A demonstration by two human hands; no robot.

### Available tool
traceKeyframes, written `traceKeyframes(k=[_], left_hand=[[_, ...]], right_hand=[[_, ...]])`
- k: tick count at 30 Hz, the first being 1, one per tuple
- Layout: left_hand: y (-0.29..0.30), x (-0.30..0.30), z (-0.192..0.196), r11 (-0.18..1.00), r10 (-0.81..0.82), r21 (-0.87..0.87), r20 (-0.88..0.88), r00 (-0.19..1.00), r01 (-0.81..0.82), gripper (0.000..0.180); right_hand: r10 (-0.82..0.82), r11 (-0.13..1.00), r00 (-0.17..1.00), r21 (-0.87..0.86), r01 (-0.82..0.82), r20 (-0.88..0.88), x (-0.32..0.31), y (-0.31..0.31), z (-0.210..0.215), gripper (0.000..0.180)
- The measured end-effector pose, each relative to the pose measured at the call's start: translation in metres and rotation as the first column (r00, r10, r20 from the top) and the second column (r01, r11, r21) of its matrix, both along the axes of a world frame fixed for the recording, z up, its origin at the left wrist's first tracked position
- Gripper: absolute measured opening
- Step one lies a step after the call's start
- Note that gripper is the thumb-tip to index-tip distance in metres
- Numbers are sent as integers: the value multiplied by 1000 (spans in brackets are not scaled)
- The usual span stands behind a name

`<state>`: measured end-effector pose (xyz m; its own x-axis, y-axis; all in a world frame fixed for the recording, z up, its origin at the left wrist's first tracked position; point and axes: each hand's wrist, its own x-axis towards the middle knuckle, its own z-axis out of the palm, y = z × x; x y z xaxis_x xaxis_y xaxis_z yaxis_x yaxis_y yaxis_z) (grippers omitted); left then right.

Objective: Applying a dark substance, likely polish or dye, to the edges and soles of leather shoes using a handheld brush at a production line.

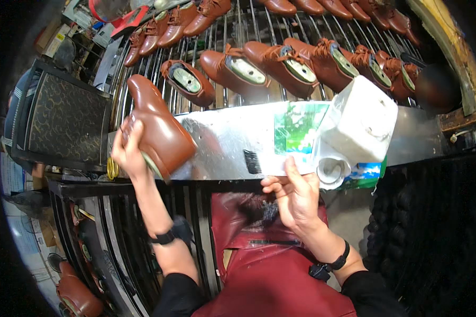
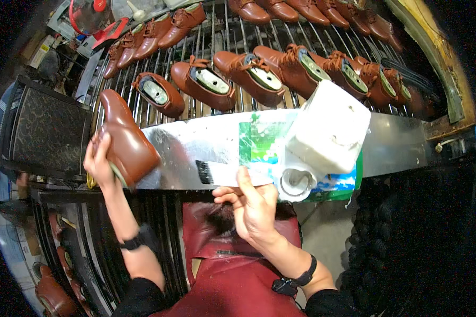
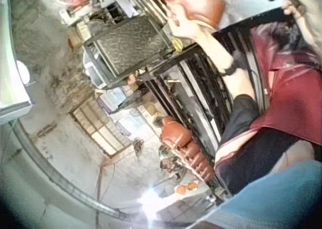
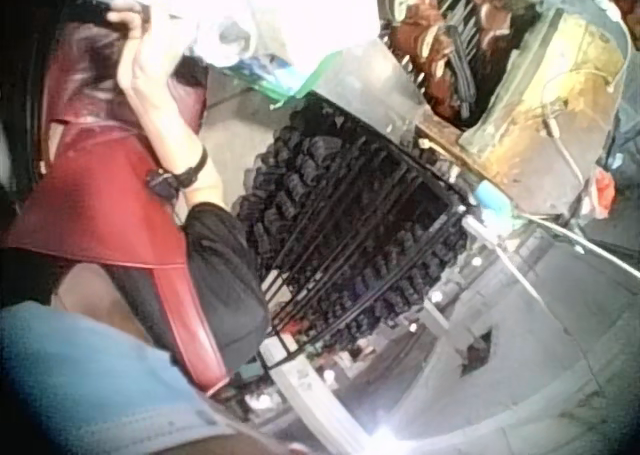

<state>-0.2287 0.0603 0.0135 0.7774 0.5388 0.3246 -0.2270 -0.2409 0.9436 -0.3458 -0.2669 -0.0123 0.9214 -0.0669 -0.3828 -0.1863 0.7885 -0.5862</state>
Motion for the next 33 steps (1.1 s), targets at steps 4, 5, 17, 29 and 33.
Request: traceKeyframes(k=[4, 5, 17, 29, 33], left_hand=[[95, 124, 12, 713, 454, 687, -301, 839, -141, 53], [97, 150, 12, 696, 472, 716, -396, 788, -57, 56], [27, 72, 42, 497, 423, 865, -317, 849, 75, 84], [-108, -86, 159, 879, 127, 459, 33, 991, -128, 34], [-140, -107, 128, 869, 52, 487, 86, 995, -87, 33]], right_hand=[[-36, 996, 999, -77, 38, 25, 2, -13, 12, 28], [-51, 994, 998, -99, 55, 36, 2, -16, 11, 27], [-48, 990, 995, -124, 59, 91, 4, -23, 11, 27], [19, 985, 978, 162, -53, 206, -46, -60, 7, 20], [-59, 980, 977, 198, 18, 203, -56, -80, -2, 19]])
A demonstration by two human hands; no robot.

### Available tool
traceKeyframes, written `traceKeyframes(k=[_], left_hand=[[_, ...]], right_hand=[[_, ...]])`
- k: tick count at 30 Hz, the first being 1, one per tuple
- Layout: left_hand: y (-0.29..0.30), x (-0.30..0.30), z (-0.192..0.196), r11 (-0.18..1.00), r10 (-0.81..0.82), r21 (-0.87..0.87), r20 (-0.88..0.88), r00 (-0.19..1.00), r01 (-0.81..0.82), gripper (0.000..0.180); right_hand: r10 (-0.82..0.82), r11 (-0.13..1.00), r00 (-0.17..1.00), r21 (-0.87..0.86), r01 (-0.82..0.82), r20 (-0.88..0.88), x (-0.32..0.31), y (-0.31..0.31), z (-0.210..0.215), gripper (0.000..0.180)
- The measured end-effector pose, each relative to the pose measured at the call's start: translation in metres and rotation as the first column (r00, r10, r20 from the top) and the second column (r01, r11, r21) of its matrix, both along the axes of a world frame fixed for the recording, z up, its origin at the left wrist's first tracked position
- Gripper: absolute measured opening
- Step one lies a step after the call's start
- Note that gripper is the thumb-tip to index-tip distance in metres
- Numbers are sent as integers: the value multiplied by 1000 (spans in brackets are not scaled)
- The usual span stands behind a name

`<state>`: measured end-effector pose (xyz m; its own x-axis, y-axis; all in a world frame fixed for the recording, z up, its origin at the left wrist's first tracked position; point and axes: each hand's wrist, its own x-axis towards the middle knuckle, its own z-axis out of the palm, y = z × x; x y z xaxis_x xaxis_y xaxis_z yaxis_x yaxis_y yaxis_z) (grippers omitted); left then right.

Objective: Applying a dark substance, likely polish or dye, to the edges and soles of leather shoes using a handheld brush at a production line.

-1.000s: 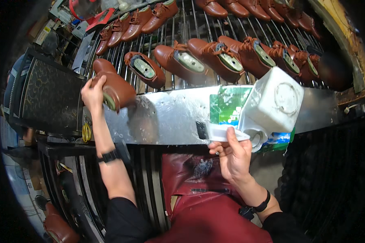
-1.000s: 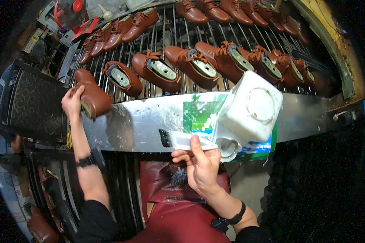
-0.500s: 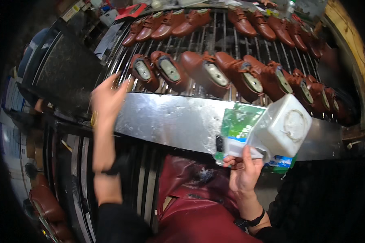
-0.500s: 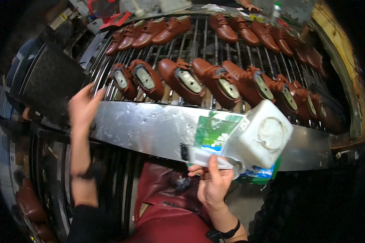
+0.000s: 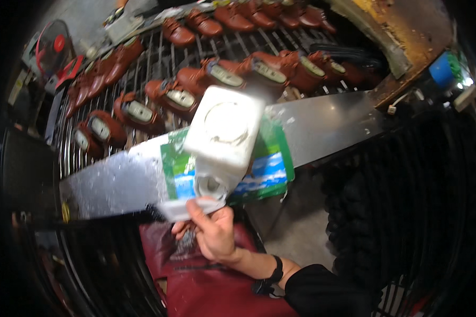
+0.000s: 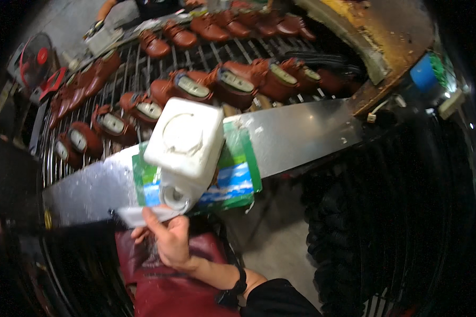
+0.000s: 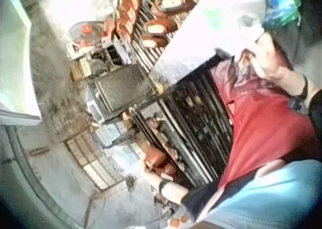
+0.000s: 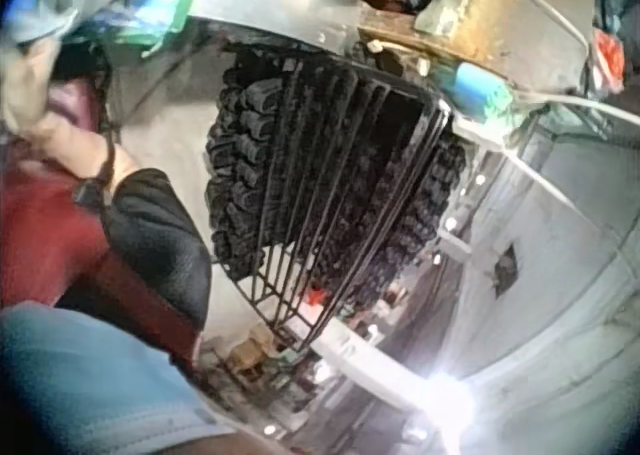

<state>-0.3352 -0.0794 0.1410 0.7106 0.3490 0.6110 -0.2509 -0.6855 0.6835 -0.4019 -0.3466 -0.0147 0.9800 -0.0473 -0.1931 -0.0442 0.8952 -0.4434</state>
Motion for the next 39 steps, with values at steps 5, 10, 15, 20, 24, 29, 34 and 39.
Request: traceKeyframes(k=[5, 10, 15, 20, 24, 29, 34, 39], left_hand=[[21, -57, -23, 994, -4, 113, -22, 1000, 6, 33], [28, -73, -79, 990, -83, 119, 7, 997, 82, 33], [22, -63, -146, 968, -240, 84, 60, 969, 235, 32], [16, -52, -208, 925, -380, 57, 129, 916, 376, 32], [26, -50, -246, 900, -437, 83, 153, 886, 429, 31], [64, -72, -258, 820, -395, 431, -48, 917, 376, 40], [56, -72, -251, 804, -377, 469, -71, 923, 365, 52], [58, -75, -251, 822, -379, 444, -39, 925, 356, 29]], right_hand=[[-212, 945, 974, -235, 226, 85, -13, -32, 0, 17], [-325, 648, 924, -665, 372, 200, -12, -51, -16, 19], [-181, 7, 880, -895, 447, 439, 6, -47, -36, 14], [-328, 302, 931, -916, 264, 160, 4, -17, -43, 14], [-360, 755, 927, -615, 227, -101, 10, -13, -32, 19], [8, 928, 978, -361, -85, -210, 10, 14, -5, 19], [212, 848, 972, -476, -232, -96, 19, 70, -25, 14], [225, 715, 974, -676, -177, -17, 50, 92, -29, 15]])
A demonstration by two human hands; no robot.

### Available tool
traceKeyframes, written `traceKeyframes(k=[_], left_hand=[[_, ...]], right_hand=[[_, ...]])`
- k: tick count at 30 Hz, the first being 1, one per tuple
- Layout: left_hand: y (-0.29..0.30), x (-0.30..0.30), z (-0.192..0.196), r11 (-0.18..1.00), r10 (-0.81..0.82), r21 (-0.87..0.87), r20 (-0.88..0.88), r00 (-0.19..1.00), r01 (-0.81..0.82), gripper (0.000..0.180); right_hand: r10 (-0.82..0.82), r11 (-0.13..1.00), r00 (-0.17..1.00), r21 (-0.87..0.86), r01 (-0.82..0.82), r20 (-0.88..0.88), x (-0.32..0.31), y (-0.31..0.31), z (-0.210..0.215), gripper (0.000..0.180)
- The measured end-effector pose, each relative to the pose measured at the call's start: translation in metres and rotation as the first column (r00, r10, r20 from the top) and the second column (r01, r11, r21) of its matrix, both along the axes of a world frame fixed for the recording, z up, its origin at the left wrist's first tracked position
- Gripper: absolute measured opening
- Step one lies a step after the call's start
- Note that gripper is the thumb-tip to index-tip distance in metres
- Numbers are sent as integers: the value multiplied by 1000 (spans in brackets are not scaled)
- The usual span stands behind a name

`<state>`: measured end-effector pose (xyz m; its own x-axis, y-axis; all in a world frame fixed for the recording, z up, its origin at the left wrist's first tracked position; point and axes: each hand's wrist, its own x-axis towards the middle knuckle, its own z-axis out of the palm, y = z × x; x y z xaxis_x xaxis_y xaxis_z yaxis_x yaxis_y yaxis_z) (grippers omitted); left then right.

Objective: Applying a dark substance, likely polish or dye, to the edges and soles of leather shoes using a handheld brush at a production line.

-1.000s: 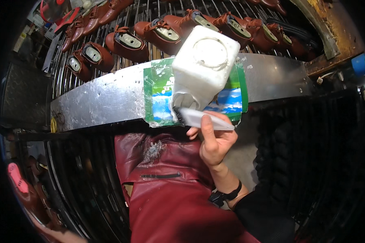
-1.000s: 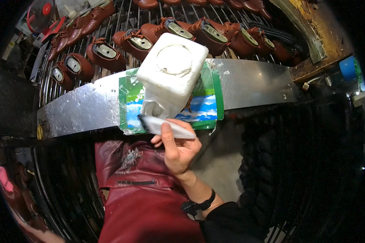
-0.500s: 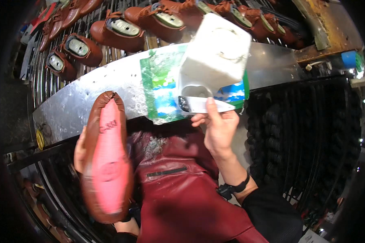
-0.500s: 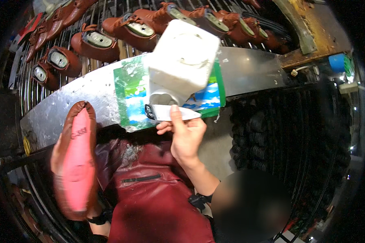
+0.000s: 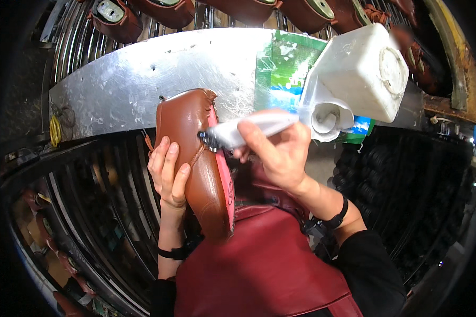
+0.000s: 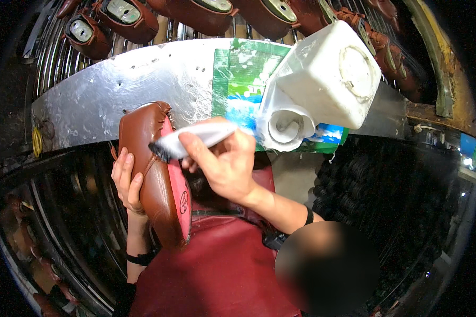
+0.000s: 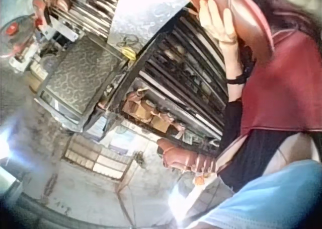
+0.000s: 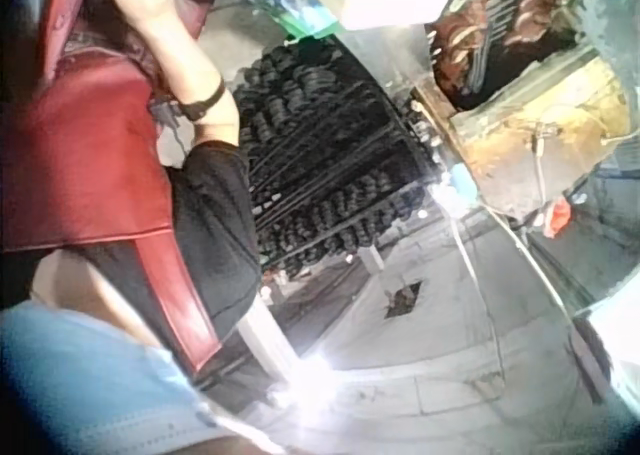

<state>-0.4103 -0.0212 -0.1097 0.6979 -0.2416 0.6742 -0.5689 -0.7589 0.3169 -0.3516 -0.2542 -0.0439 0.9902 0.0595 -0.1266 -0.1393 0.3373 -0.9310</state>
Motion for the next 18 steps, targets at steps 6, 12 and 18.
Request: traceKeyframes(k=[6, 12, 18], left_hand=[[0, 2, 2, 1000, -6, 2, 22, 1000, 6, 27], [0, 7, 2, 1000, -15, 1, 65, 998, 15, 26], [0, 10, -2, 1000, 14, -7, 102, 995, -14, 26]], right_hand=[[-23, 978, 1000, -205, 20, -12, 91, 12, -18, 19], [143, 989, 990, -26, -144, -17, 47, -12, -7, 17], [258, 965, 966, -52, -258, -1, -33, -33, 17, 16]])
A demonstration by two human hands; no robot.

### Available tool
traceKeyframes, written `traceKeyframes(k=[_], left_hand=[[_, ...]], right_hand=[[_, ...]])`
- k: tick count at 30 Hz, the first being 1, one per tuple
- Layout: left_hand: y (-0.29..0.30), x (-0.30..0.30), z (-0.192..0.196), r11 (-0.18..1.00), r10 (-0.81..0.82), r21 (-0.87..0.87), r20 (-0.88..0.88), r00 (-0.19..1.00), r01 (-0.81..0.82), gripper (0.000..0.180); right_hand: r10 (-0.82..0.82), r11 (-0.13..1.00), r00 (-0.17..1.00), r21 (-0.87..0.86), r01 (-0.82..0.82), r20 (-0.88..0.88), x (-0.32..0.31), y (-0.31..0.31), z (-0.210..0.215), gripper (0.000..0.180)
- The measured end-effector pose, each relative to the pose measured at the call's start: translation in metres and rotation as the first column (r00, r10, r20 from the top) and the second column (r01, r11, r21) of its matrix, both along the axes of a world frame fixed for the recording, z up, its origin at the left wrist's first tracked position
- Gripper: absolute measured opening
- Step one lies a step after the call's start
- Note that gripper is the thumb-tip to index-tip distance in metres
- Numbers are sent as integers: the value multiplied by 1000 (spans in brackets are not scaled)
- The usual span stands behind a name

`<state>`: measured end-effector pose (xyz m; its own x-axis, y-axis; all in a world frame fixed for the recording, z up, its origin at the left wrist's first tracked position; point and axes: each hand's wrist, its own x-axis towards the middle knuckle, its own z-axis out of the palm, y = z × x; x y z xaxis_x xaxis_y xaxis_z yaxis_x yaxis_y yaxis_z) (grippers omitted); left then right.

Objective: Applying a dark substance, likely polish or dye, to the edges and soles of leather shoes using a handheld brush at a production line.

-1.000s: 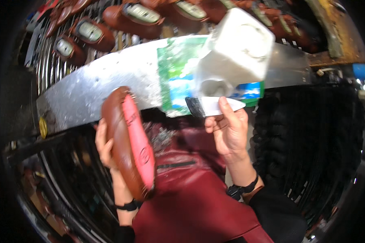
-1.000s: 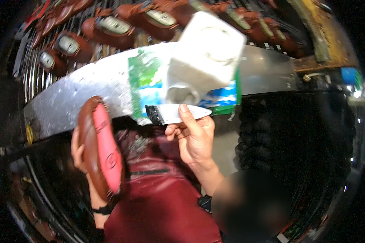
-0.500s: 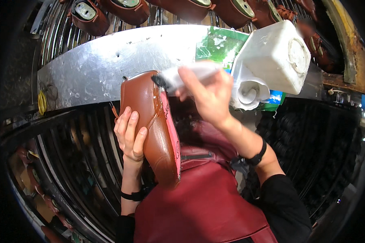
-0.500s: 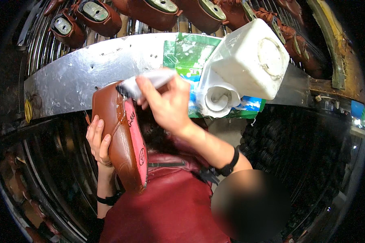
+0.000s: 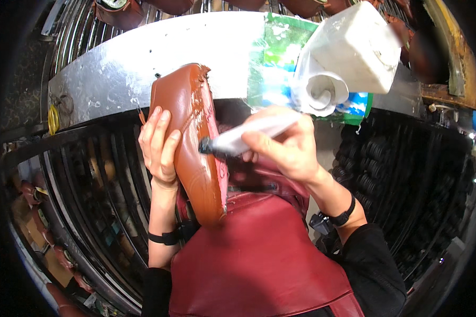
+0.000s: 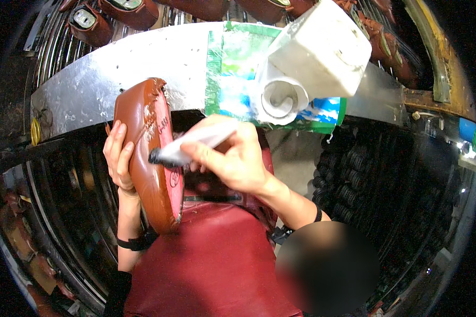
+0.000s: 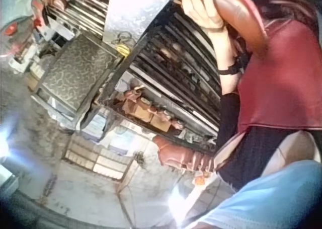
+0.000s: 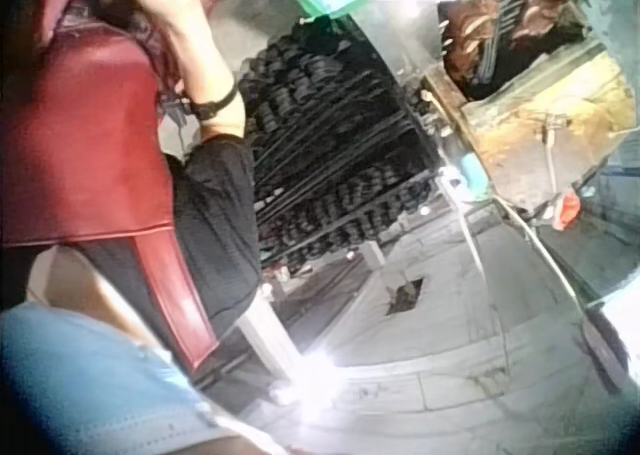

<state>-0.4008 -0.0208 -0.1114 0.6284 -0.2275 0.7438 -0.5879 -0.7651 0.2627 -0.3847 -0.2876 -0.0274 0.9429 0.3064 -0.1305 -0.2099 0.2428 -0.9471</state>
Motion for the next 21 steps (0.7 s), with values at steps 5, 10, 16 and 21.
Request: traceKeyframes(k=[5, 10, 16, 21], left_hand=[[-3, 2, 6, 1000, -18, 11, 21, 1000, 18, 31], [-12, -2, 19, 998, -13, 65, 7, 1000, 13, 35], [-25, -1, 36, 995, 41, 88, -49, 998, -36, 43], [-30, 9, 55, 995, 81, 63, -128, 988, -73, 47]], right_hand=[[227, 973, 779, -98, -210, 584, -46, -12, 24, 20], [137, 990, 767, -110, -87, 627, -57, -25, 39, 28], [-51, 999, 998, -15, 51, 33, -47, -21, 53, 14], [82, 997, 842, -55, -62, 534, -41, -29, 72, 19]])
